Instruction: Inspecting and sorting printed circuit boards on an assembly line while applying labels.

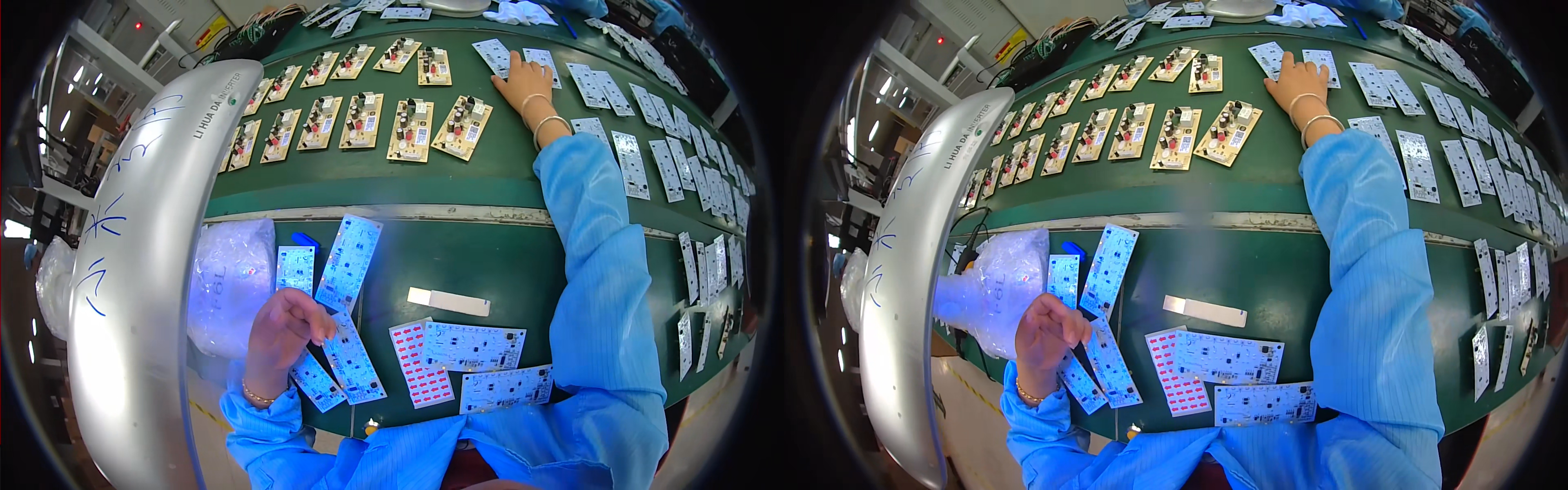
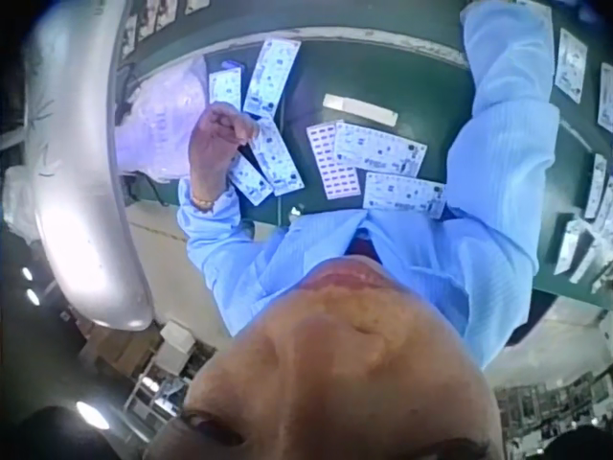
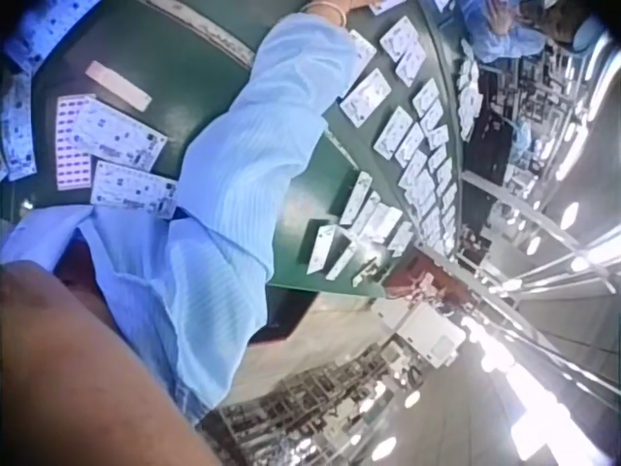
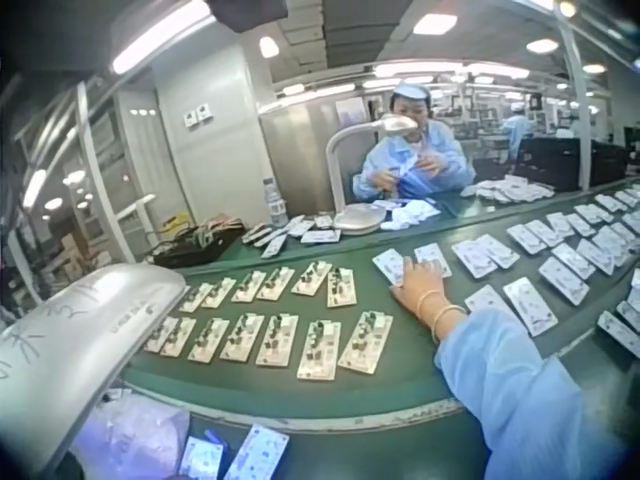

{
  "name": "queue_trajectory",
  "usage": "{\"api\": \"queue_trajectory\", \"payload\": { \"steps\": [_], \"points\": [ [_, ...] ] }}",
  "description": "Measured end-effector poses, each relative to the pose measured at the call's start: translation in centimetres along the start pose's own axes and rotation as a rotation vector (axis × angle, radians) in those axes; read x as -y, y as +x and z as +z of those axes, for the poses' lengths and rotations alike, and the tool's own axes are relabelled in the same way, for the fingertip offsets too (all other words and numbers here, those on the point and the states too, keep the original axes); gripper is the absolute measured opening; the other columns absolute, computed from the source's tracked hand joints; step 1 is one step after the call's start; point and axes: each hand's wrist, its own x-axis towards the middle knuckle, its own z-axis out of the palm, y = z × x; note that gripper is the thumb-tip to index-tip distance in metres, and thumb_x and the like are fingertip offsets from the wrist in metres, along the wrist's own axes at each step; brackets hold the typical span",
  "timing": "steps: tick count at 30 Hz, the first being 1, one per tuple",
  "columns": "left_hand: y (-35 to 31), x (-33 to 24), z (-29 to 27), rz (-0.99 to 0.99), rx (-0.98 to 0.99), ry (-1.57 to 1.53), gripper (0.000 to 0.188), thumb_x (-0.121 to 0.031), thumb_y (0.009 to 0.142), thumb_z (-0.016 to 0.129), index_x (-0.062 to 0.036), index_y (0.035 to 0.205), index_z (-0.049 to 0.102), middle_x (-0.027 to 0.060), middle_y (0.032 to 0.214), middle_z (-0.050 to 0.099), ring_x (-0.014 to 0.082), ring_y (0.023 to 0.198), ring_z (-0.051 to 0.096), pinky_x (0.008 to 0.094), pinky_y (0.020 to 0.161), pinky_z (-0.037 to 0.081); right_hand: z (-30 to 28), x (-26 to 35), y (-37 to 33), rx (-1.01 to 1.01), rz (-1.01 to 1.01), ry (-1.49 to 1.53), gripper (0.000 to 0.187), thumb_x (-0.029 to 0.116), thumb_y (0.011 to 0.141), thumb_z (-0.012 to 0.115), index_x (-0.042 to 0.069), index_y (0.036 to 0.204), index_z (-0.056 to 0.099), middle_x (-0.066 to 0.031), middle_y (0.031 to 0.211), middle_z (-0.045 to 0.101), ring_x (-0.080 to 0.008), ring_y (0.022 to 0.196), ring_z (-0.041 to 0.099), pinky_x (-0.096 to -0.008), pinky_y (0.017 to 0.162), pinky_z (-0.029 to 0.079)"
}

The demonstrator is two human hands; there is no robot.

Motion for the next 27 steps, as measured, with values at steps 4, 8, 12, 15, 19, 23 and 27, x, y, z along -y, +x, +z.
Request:
{"api": "queue_trajectory", "payload": {
  "steps": [4, 8, 12, 15, 19, 23, 27],
  "points": [
    [-0.1, -0.4, 0.6, 0.035, -0.049, 0.075, 0.038, -0.037, 0.081, 0.045, 0.0009, 0.089, 0.044, 0.0138, 0.071, 0.053, 0.0214, 0.068, 0.051, 0.0363, 0.069, 0.039, -0.9, 0.5, -0.2, -0.17, -0.014, 0.432, 0.064, 0.036, 0.064, 0.06, 0.003, 0.114, 0.037, -0.0148, 0.094, 0.054, -0.0288, 0.096, 0.047, -0.0386, 0.083, 0.034],
    [-0.4, -0.5, 0.1, 0.243, -0.213, 0.335, 0.032, -0.03, 0.08, 0.047, -0.0018, 0.094, 0.044, 0.0097, 0.07, 0.05, 0.0202, 0.068, 0.047, 0.0355, 0.067, 0.038, -5.6, 4.5, -4.7, -0.339, -0.445, 0.927, 0.062, 0.026, 0.062, 0.063, 0.002, 0.113, 0.037, -0.016, 0.101, 0.049, -0.0305, 0.097, 0.044, -0.0331, 0.084, 0.035],
    [-0.2, -0.1, -0.5, 0.592, -0.381, 0.947, 0.066, -0.025, 0.068, 0.064, -0.0014, 0.118, 0.028, 0.0138, 0.101, 0.045, 0.0223, 0.093, 0.044, 0.0349, 0.083, 0.033, -10.2, 9.5, -11.5, -0.086, -0.98, 1.091, 0.059, 0.022, 0.061, 0.063, 0.003, 0.112, 0.038, -0.0149, 0.103, 0.045, -0.0306, 0.095, 0.043, -0.0372, 0.084, 0.034],
    [0.3, -0.9, 0.0, 0.596, -0.379, 1.501, 0.084, -0.024, 0.06, 0.07, -0.0003, 0.123, 0.02, 0.0152, 0.115, 0.037, 0.027, 0.109, 0.035, 0.0376, 0.091, 0.028, -10.4, 12.0, -14.1, -0.072, -1.298, 1.249, 0.06, 0.022, 0.06, 0.066, 0.004, 0.11, 0.039, -0.0139, 0.102, 0.047, -0.0293, 0.092, 0.046, -0.0388, 0.08, 0.036],
    [0.1, -1.1, 0.4, 0.475, -0.281, 1.702, 0.088, -0.023, 0.053, 0.072, -0.0023, 0.122, 0.023, 0.0161, 0.117, 0.036, 0.031, 0.109, 0.034, 0.0407, 0.091, 0.024, -10.5, 12.7, -16.1, 0.082, -1.373, 1.366, 0.06, 0.018, 0.059, 0.064, 0.005, 0.111, 0.038, -0.0142, 0.103, 0.047, -0.0295, 0.091, 0.047, -0.0394, 0.079, 0.036],
    [-0.1, -0.8, -0.1, 0.517, -0.228, 1.681, 0.084, -0.021, 0.053, 0.072, -0.0051, 0.121, 0.025, 0.0149, 0.112, 0.04, 0.0311, 0.103, 0.037, 0.041, 0.089, 0.026, -10.4, 12.5, -16.5, 0.104, -1.346, 1.421, 0.06, 0.016, 0.06, 0.061, 0.006, 0.114, 0.035, -0.0159, 0.105, 0.046, -0.0307, 0.09, 0.047, -0.0404, 0.078, 0.035],
    [-0.3, -0.8, -0.2, 0.551, -0.244, 1.544, 0.081, -0.018, 0.053, 0.07, -0.0039, 0.12, 0.026, 0.0145, 0.108, 0.042, 0.0304, 0.1, 0.038, 0.0405, 0.088, 0.027, -10.5, 12.4, -16.3, 0.138, -1.345, 1.425, 0.06, 0.02, 0.063, 0.06, 0.004, 0.115, 0.034, -0.0163, 0.108, 0.046, -0.0297, 0.093, 0.046, -0.0395, 0.079, 0.035]
  ]
}}
